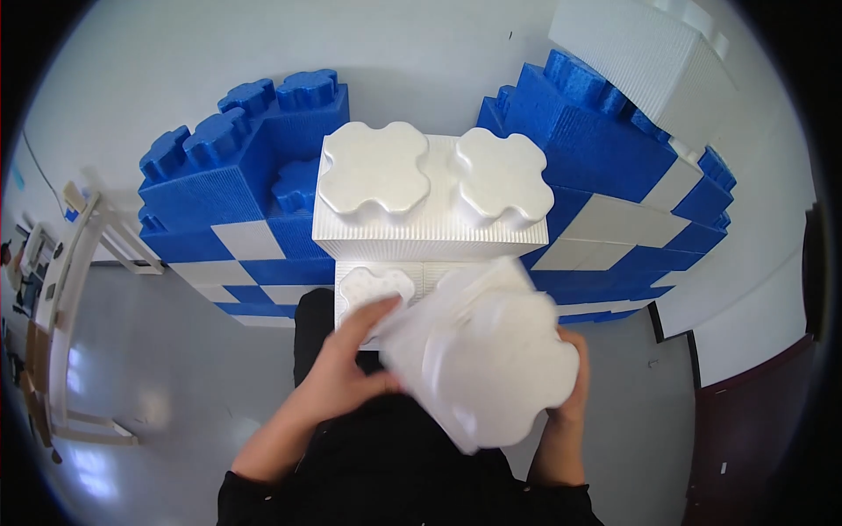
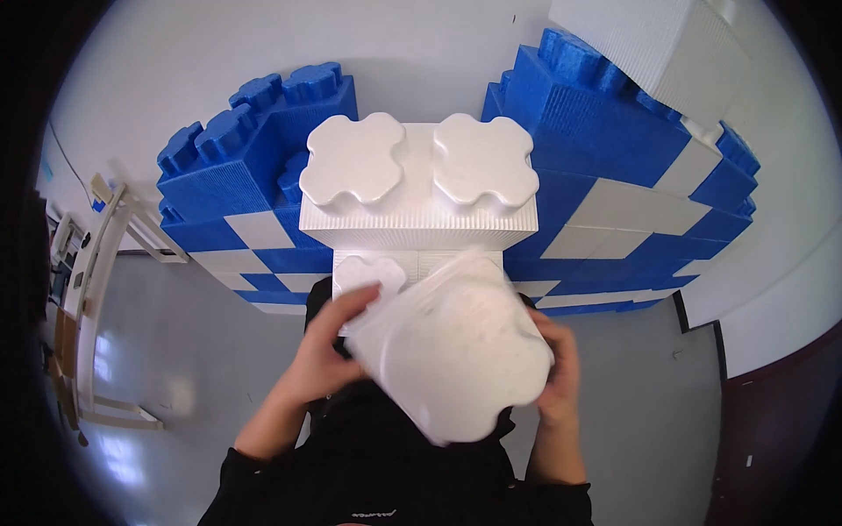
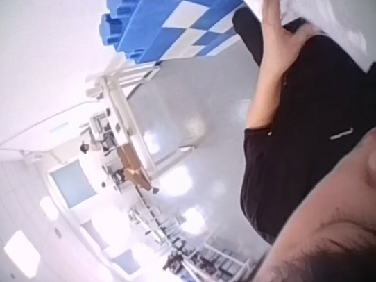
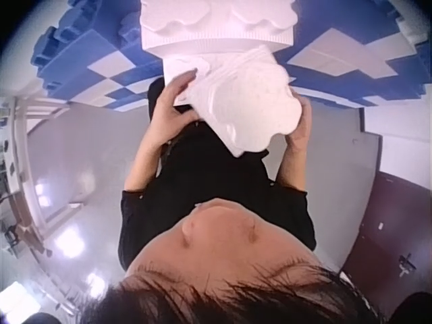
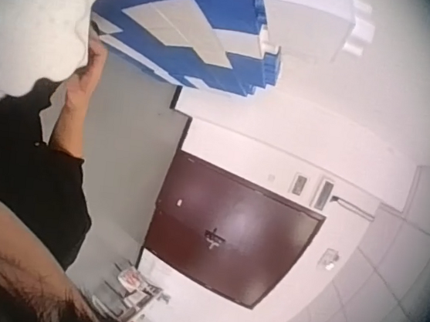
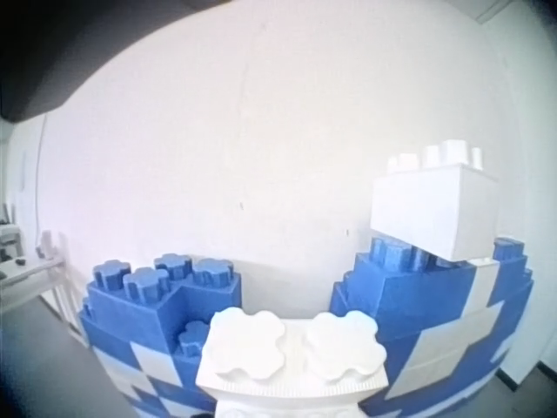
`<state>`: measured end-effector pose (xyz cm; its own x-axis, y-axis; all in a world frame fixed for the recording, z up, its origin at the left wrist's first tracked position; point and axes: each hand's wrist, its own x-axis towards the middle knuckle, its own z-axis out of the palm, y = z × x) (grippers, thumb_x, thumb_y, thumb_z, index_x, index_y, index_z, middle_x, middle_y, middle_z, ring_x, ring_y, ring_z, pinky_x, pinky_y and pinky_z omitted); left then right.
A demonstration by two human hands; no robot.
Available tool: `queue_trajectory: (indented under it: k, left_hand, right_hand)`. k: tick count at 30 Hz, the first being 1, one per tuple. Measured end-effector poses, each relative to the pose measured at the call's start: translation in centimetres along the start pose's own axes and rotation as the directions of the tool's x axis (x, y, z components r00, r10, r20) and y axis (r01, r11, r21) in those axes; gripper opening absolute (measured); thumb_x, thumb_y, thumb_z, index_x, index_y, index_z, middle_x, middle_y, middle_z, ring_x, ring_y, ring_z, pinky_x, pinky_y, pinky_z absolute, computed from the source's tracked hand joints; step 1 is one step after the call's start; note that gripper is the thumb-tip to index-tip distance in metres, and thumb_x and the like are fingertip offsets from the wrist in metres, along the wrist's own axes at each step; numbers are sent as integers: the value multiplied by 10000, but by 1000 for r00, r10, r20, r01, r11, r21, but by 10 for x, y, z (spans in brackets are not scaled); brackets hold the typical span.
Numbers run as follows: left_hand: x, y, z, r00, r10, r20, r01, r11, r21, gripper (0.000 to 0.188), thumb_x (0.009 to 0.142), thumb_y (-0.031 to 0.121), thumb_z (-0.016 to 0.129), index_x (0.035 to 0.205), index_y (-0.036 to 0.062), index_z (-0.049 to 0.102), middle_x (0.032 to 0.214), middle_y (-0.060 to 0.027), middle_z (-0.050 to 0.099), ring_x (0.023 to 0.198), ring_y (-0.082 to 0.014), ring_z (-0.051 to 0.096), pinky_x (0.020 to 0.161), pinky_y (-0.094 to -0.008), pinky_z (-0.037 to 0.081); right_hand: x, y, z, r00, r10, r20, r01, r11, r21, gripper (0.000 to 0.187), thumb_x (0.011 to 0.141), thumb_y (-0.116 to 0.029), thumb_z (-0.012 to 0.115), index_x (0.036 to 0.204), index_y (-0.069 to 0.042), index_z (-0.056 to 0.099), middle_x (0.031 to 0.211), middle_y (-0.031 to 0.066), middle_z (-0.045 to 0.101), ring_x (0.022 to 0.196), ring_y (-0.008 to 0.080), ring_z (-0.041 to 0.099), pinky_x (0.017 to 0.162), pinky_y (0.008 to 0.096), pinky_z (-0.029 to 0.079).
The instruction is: Assembling white foam blocks into a structure.
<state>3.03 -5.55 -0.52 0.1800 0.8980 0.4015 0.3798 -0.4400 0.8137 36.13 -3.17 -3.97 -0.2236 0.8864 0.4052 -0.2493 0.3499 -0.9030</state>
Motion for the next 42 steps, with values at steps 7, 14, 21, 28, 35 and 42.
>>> queue_trajectory:
  k: [7, 14, 21, 28, 35, 42]
  left_hand:
    - [14, 9, 21, 988, -113, 105, 132, 973, -188, 277, 1008, 140, 609, 1229, -26, 593, 1153, -186, 633, 1056, -289, 656, 907, -368, 534]
    - [18, 13, 3, 941, 93, 326, -22, 976, -216, 879, 870, 388, 775, 1500, -91, 392, 1350, -298, 554, 1210, -420, 579, 1059, -435, 449]
    - [71, 62, -15, 797, -73, 599, -18, 989, 145, 1204, 670, 491, 916, 1545, -70, 308, 1319, -296, 600, 1202, -441, 609, 1017, -413, 474]
    - [95, 68, -14, 805, -136, 577, 104, 991, 89, 1013, 851, 609, 697, 1554, -27, 342, 1120, -283, 702, 1023, -435, 691, 868, -418, 517]
    - [99, 76, -8, 925, 201, 323, 7, 840, -543, 1000, 830, 622, 691, 1555, 8, 377, 1436, -212, 553, 1236, -319, 601, 1020, -440, 450]
    - [109, 43, 10, 925, 269, 269, -182, 933, -309, 954, 780, 354, 856, 1538, 5, 393, 1468, -181, 507, 1391, -309, 470, 1183, -449, 314]
  right_hand:
    - [-20, 0, -20, 1000, 28, -2, -28, 987, -160, 676, 778, -490, 871, 1169, -35, 560, 1242, 142, 573, 1110, 247, 569, 1021, 386, 392]
    - [0, -4, -12, 977, -215, 8, 197, 883, -426, 1072, 686, -519, 905, 1491, 8, 433, 1508, 222, 473, 1362, 358, 493, 1153, 460, 330]
    - [-5, -4, -25, 986, -83, 142, 133, 912, -388, 846, 753, -318, 857, 1439, 47, 522, 1443, 278, 555, 1350, 397, 535, 1125, 499, 395]
    - [-12, -4, -11, 996, -82, -37, 74, 980, -187, 792, 781, -196, 829, 1446, 44, 474, 1464, 291, 519, 1358, 365, 532, 1143, 486, 401]
    - [-49, 14, -42, 942, 78, -325, -120, 986, -111, 669, 1006, -348, 628, 1523, 5, 392, 1517, 175, 496, 1374, 301, 504, 1135, 447, 427]
    - [-48, 29, -26, 905, -252, -342, 135, 934, -330, 843, 917, -282, 782, 1547, -12, 291, 1520, 146, 450, 1373, 279, 480, 1147, 451, 388]
